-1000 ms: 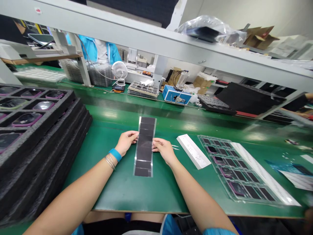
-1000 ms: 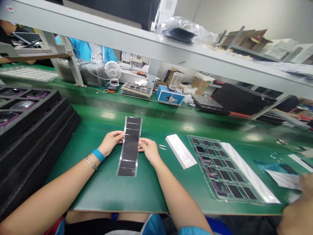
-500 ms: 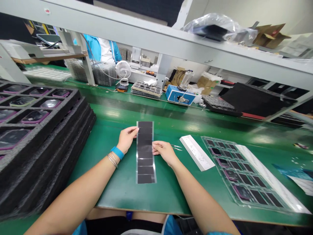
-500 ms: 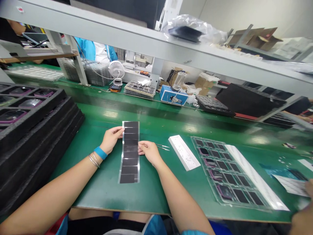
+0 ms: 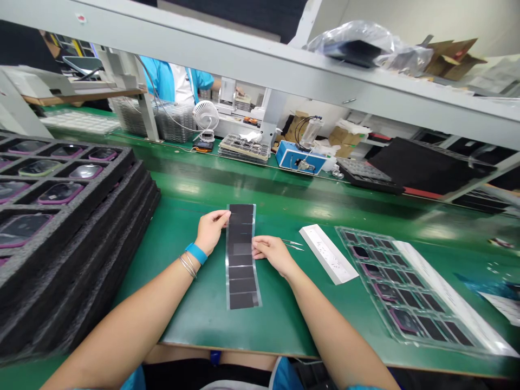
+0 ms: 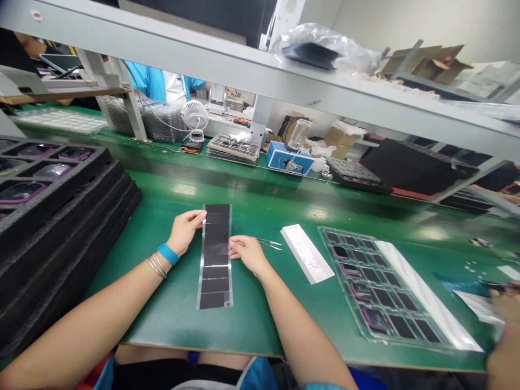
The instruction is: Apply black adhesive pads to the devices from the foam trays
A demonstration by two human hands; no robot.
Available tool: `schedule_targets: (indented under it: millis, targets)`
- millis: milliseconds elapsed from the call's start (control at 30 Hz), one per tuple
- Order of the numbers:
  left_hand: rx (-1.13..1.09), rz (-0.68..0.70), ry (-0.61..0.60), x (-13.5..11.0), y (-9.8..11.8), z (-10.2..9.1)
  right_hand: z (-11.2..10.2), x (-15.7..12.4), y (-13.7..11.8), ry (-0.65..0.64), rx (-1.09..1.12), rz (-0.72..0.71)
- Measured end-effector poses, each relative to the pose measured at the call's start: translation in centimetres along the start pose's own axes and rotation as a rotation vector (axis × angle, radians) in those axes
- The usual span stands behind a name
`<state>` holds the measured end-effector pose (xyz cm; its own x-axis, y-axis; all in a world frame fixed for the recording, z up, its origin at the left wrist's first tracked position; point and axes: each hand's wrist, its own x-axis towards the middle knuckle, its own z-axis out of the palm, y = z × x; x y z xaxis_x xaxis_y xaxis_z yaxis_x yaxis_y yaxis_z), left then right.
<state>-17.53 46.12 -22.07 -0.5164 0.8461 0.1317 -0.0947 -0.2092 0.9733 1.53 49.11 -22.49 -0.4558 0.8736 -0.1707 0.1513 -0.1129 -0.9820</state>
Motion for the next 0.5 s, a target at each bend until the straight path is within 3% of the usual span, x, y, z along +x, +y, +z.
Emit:
schedule_targets:
  millis: [133,333,500]
  targets:
    - [0.041,0.011,-0.045,-0.3,0.1,0.2,-0.3,0.2,0.1,0.08,-0.024,-0.066]
    - [0.16,0.048,-0.163,-1.7,0.4,1.0,-0.9,-0.1,-0.6,0.274,0.004,-0.36]
    - [0.352,0.177,-0.253,-2.3,0.1,1.3,-1.2,-0.4,-0.7,0.332,-0.16,-0.42]
